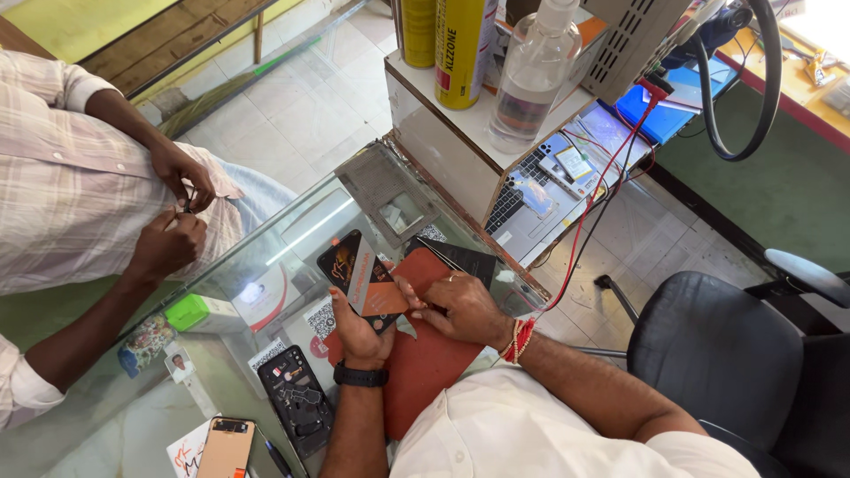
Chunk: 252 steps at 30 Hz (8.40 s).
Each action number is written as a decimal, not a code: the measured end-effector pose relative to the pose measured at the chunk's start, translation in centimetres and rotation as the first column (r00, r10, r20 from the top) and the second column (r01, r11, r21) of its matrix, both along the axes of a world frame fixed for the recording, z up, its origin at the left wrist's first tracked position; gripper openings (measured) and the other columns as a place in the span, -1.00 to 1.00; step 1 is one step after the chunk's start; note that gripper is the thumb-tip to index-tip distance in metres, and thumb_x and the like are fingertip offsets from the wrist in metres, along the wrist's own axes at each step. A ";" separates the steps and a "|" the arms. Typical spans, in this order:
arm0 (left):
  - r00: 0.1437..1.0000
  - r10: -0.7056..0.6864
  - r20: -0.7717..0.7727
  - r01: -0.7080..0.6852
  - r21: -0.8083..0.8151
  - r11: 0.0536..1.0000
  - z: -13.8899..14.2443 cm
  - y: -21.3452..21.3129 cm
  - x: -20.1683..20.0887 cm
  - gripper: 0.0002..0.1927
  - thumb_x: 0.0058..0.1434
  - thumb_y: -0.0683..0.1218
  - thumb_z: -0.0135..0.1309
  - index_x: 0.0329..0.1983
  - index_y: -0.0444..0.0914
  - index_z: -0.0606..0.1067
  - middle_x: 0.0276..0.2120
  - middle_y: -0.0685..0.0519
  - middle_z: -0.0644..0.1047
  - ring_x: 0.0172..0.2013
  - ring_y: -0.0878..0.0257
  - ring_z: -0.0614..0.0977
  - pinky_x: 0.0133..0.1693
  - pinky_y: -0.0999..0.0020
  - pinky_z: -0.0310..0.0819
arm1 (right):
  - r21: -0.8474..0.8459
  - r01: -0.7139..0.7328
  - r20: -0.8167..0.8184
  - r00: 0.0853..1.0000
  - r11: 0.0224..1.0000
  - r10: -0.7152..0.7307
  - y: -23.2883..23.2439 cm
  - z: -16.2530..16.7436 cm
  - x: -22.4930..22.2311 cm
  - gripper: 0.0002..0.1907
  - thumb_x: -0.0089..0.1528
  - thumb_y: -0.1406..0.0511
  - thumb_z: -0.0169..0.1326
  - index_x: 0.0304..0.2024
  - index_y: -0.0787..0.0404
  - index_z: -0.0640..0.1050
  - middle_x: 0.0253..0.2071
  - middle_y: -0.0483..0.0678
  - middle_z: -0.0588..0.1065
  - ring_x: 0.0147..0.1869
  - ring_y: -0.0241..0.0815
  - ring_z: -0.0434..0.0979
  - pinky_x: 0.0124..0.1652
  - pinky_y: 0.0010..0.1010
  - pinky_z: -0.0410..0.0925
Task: The person handles a smartphone at a repair counter, peels a protective film from a replacement screen, tests the phone, opens the device and works on its internal components, then peels the backing from a blue adhesive sheet and presses it onto the phone's back cover.
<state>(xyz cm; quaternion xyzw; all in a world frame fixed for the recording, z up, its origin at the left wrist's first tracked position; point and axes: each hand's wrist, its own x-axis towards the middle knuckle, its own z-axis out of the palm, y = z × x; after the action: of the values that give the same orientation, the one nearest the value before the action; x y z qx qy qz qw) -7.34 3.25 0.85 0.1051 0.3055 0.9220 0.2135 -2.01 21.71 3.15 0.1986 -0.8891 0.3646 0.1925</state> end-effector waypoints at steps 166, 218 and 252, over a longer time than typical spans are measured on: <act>0.997 -0.020 0.079 0.000 0.243 0.970 -3.5 -2.2 -1.1 -0.14 0.45 0.47 -0.31 0.42 -0.33 0.27 0.18 -0.21 0.49 0.14 -0.01 0.59 0.10 0.06 0.59 | 0.199 0.019 -0.347 0.936 0.980 0.052 -3.6 -2.7 -0.4 -0.33 0.36 -0.12 -0.01 0.28 0.23 0.41 0.37 0.13 0.36 0.49 0.16 0.28 0.33 0.09 0.16; 0.995 -0.085 -0.053 0.097 0.294 0.951 -3.9 -2.2 -1.9 0.03 0.36 0.58 -0.39 0.24 -0.45 0.37 -0.14 -0.30 0.58 -0.17 -0.05 0.69 -0.08 0.13 0.64 | 0.289 0.062 -0.346 0.937 0.955 0.044 -3.5 -3.9 -0.1 -0.41 0.33 -0.15 0.10 0.09 0.17 0.64 0.42 0.11 0.23 0.53 0.15 0.15 0.37 0.07 0.11; 0.991 -0.131 0.011 0.124 0.241 0.962 -4.8 -2.0 -1.7 -0.06 0.50 0.50 -0.40 0.21 -0.49 0.36 -0.16 -0.29 0.57 -0.12 -0.07 0.68 -0.03 0.04 0.65 | 0.321 -0.029 -0.282 0.951 0.946 0.125 -2.9 -2.7 -1.2 -0.27 0.28 -0.32 0.00 0.15 -0.01 0.69 0.49 0.12 0.12 0.60 0.13 -0.01 0.44 0.14 0.03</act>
<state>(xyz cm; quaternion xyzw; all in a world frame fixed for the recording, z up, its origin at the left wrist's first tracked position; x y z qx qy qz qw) -9.05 1.29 -4.00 0.1372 0.1814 0.9378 0.2621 -3.21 18.86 0.42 0.3142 -0.8879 0.1919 0.2760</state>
